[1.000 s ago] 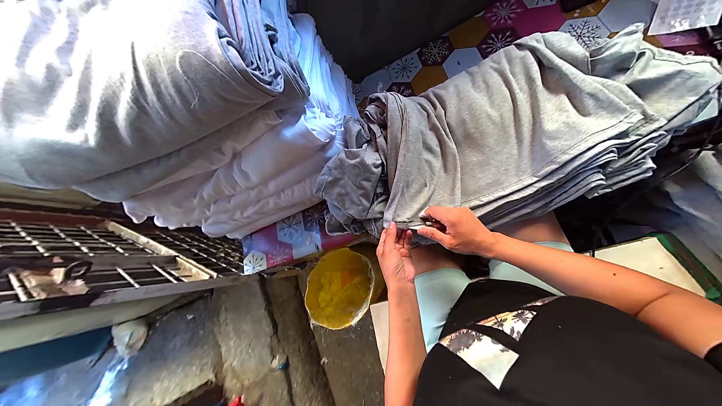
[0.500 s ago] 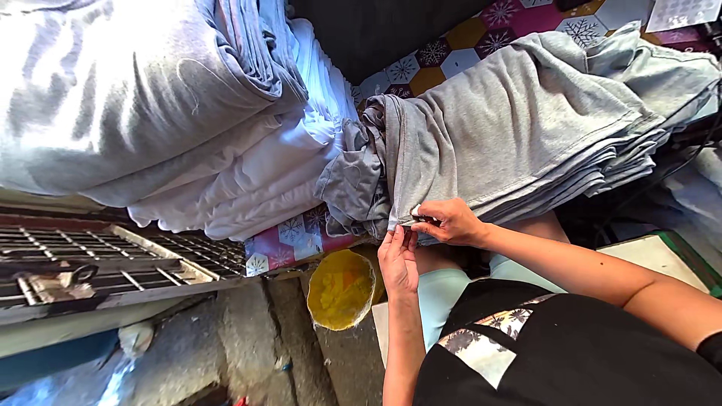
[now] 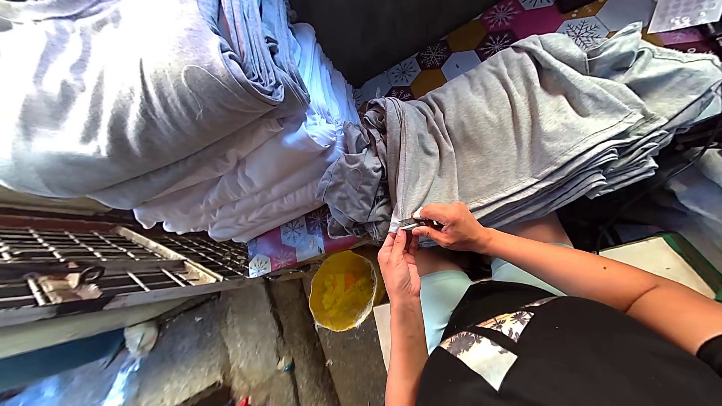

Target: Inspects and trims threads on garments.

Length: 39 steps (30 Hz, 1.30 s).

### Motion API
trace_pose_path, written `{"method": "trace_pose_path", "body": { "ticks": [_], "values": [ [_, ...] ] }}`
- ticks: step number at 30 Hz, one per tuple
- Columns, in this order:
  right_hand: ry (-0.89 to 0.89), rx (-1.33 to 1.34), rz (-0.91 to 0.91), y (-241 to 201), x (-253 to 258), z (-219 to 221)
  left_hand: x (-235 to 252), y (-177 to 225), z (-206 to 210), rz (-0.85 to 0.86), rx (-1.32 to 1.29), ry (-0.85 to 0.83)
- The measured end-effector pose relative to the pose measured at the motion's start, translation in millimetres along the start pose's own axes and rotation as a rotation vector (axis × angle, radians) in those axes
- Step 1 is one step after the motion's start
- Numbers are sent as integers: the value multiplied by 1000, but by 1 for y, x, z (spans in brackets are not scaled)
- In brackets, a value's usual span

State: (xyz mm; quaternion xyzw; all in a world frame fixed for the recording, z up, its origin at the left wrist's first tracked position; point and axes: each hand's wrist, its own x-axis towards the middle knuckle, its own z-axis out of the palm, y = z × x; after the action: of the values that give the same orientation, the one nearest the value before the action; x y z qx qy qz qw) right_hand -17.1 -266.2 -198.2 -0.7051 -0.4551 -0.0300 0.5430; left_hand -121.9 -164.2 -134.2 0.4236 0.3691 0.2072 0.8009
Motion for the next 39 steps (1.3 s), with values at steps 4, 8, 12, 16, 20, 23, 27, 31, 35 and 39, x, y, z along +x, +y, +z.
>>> {"method": "trace_pose_path", "body": {
  "ticks": [4,8,12,16,20,23,27,31,35,39],
  "values": [
    [-22,30,39,-2,3,-2,1,-2,-3,60,45,-2],
    [-27,7,46,-2,3,-4,2,-5,-5,110,109,5],
    [-20,-38,65,-4,3,-3,2,-6,-6,125,127,10],
    [-44,-37,102,-6,1,-4,1,-6,-6,122,103,6],
    [29,-71,67,-6,-2,-12,-3,0,-2,28,-52,18],
    [46,-133,-17,-3,-10,-15,-4,4,0,-40,-119,17],
    [82,-188,-57,-4,-12,-12,-6,4,4,-84,-134,27],
    [119,-222,-101,-5,-9,-9,-7,3,5,-73,-147,33],
    [135,-247,-123,-8,-9,-9,-8,3,5,-63,-139,39],
    [130,-192,-54,-12,-11,-7,-10,-1,7,-50,-124,27]
  ]
}}
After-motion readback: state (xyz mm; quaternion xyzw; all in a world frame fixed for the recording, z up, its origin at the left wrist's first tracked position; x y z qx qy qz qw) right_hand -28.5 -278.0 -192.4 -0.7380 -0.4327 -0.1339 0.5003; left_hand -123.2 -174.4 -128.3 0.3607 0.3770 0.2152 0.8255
